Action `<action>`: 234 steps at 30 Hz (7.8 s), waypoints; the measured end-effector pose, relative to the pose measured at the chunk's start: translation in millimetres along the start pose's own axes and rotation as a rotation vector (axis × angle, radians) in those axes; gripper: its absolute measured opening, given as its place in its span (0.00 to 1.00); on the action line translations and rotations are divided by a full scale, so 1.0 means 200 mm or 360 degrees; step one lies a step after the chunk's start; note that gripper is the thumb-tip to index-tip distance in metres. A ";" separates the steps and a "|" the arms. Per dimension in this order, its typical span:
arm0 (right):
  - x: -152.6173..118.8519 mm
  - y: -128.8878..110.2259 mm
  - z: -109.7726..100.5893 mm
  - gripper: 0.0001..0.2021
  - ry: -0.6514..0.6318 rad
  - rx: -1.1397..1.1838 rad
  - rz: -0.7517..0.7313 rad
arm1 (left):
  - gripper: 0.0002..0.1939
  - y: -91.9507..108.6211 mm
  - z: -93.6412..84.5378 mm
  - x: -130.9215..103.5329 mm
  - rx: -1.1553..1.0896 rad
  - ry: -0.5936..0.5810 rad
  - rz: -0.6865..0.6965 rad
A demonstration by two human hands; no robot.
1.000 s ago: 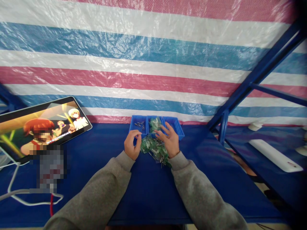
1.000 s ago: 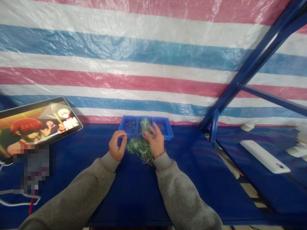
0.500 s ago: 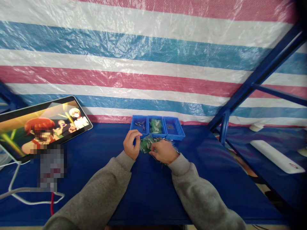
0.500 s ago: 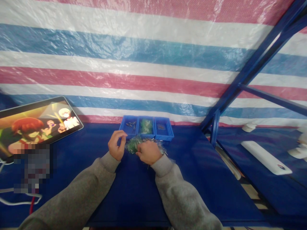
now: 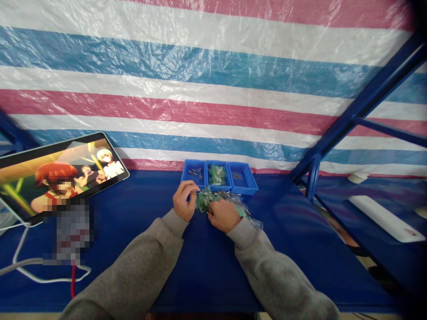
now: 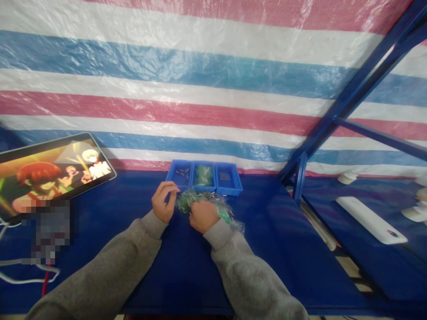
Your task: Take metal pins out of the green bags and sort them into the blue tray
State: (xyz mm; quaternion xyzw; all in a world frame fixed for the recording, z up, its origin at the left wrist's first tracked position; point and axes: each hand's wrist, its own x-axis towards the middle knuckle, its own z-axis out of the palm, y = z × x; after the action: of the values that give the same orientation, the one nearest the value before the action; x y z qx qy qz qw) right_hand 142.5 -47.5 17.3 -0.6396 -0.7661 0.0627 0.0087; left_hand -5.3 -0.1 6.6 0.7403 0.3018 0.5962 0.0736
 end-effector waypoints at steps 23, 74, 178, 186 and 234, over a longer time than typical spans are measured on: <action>0.09 0.17 -0.01 0.16 0.0858 0.2301 -0.0012 | 0.07 -0.02 0.05 -0.01 -0.0058 -0.0326 0.0040; 0.06 0.12 -0.01 0.13 0.0731 0.1913 -0.0220 | 0.14 0.02 0.03 -0.01 0.0075 -0.0365 -0.0015; 0.06 0.14 0.00 0.17 0.0938 0.1450 -0.0096 | 0.08 0.00 0.04 -0.02 -0.0004 -0.0317 0.0030; 0.06 0.13 0.00 0.13 0.0884 0.1624 -0.0139 | 0.08 0.00 0.03 -0.01 0.0074 -0.0290 -0.0031; 0.05 0.13 -0.02 0.11 0.0990 0.1416 -0.0230 | 0.14 -0.01 0.04 -0.04 -0.0069 -0.0356 -0.0285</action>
State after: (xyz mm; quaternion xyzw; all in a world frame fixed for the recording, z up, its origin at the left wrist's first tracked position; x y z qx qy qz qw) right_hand 166.4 -33.7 17.3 -0.5083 -0.6690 0.1877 0.5088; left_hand 0.7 -0.8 -3.9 0.7706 0.3436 0.5073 0.1755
